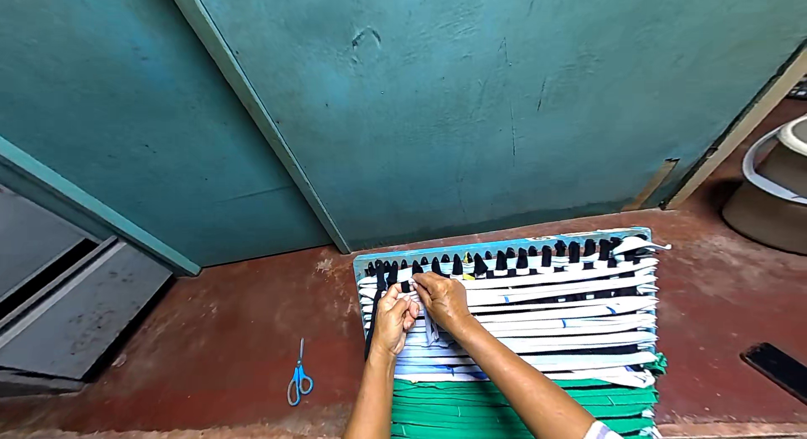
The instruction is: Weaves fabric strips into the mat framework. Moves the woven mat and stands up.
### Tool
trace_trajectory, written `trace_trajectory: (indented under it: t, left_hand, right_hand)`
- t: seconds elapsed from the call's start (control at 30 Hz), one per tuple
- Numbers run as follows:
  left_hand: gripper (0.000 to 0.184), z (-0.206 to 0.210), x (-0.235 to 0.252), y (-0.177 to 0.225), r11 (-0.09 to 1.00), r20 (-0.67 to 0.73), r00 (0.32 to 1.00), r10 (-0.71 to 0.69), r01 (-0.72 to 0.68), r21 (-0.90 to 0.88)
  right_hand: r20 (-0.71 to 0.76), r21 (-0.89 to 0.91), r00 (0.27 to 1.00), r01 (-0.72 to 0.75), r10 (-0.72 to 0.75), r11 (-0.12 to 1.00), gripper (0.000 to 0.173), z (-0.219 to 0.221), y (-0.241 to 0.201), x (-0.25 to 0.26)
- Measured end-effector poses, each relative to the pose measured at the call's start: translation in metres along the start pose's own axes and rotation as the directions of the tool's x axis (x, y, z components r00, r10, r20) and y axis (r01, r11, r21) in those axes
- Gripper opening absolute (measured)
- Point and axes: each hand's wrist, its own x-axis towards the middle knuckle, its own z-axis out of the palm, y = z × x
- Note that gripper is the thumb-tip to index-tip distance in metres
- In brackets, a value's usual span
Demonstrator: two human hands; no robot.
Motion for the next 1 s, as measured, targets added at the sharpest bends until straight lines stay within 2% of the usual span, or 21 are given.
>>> trace_trajectory:
  t: [0.1, 0.17, 0.23, 0.27, 0.3, 0.33, 0.37, 0.4, 0.43, 0.5, 0.53, 0.6, 0.7, 0.8, 0.87, 1.0]
  left_hand:
    - [0.026, 0.0, -0.003, -0.001, 0.999, 0.016, 0.999, 0.036, -0.037, 0.022]
    - [0.028, -0.001, -0.004, -0.001, 0.995, 0.022, 0.997, 0.068, -0.069, 0.074]
    - [0.033, -0.002, -0.007, -0.001, 0.973, 0.032, 0.994, 0.107, -0.111, 0.201]
    - [0.038, -0.003, -0.009, -0.001, 0.936, 0.037, 0.99, 0.137, -0.141, 0.324]
    - [0.044, -0.005, -0.012, 0.0, 0.852, 0.052, 0.981, 0.186, -0.187, 0.489]
    - [0.046, -0.007, -0.013, 0.0, 0.7, 0.086, 0.961, 0.263, -0.251, 0.669]
    - [0.046, -0.01, -0.014, -0.002, 0.513, 0.139, 0.927, 0.349, -0.313, 0.8]
    - [0.046, -0.014, -0.015, -0.004, 0.354, 0.194, 0.89, 0.412, -0.353, 0.866]
    - [0.045, -0.017, -0.015, -0.007, 0.248, 0.237, 0.855, 0.461, -0.38, 0.891]
    - [0.043, -0.022, -0.012, -0.011, 0.156, 0.265, 0.79, 0.552, -0.41, 0.899]
    - [0.041, -0.023, -0.01, -0.012, 0.16, 0.246, 0.759, 0.603, -0.418, 0.894]
    - [0.036, -0.02, -0.005, -0.011, 0.282, 0.14, 0.735, 0.664, -0.419, 0.863]
    - [0.027, -0.018, 0.001, -0.008, 0.516, -0.033, 0.784, 0.62, -0.376, 0.77]
    - [0.017, -0.016, 0.004, 0.0, 0.614, -0.094, 0.847, 0.524, -0.299, 0.731]
    - [0.014, -0.014, 0.006, 0.005, 0.641, -0.121, 0.873, 0.473, -0.247, 0.727]
    - [0.01, -0.008, 0.009, 0.004, 0.518, -0.131, 0.827, 0.547, -0.211, 0.829]
  right_hand:
    - [0.04, -0.03, 0.999, -0.016, 0.017, 0.999, 0.02, -0.001, 0.0, 0.003]
    - [0.037, -0.118, 0.999, 0.005, -0.001, 0.993, 0.017, 0.005, -0.001, 0.004]
    - [0.028, -0.217, 1.0, 0.01, -0.004, 0.976, 0.012, 0.011, -0.005, 0.005]
    - [0.08, -0.238, 0.995, -0.032, 0.052, 0.971, 0.014, 0.01, -0.011, 0.007]
    - [0.192, -0.237, 0.969, -0.108, 0.155, 0.965, 0.019, 0.004, -0.019, 0.012]
    - [0.325, -0.21, 0.911, -0.191, 0.252, 0.959, 0.024, -0.005, -0.025, 0.019]
    - [0.409, -0.141, 0.866, -0.251, 0.287, 0.958, 0.027, -0.011, -0.026, 0.024]
    - [0.429, -0.021, 0.863, -0.283, 0.265, 0.959, 0.028, -0.012, -0.022, 0.025]
    - [0.418, 0.119, 0.88, -0.301, 0.227, 0.946, 0.027, -0.01, -0.015, 0.024]
    - [0.424, 0.359, 0.884, -0.364, 0.198, 0.859, 0.026, -0.008, -0.007, 0.021]
    - [0.474, 0.425, 0.854, -0.434, 0.214, 0.794, 0.025, -0.009, -0.007, 0.021]
    - [0.552, 0.466, 0.8, -0.531, 0.237, 0.708, 0.025, -0.013, -0.009, 0.024]
    - [0.606, 0.45, 0.764, -0.56, 0.222, 0.696, 0.026, -0.015, -0.011, 0.027]
    - [0.6, 0.445, 0.771, -0.545, 0.215, 0.711, 0.025, -0.013, -0.01, 0.029]
    - [0.561, 0.443, 0.805, -0.491, 0.196, 0.75, 0.025, -0.008, -0.008, 0.027]
    - [0.462, 0.311, 0.879, -0.282, 0.115, 0.908, 0.027, -0.006, -0.014, 0.018]
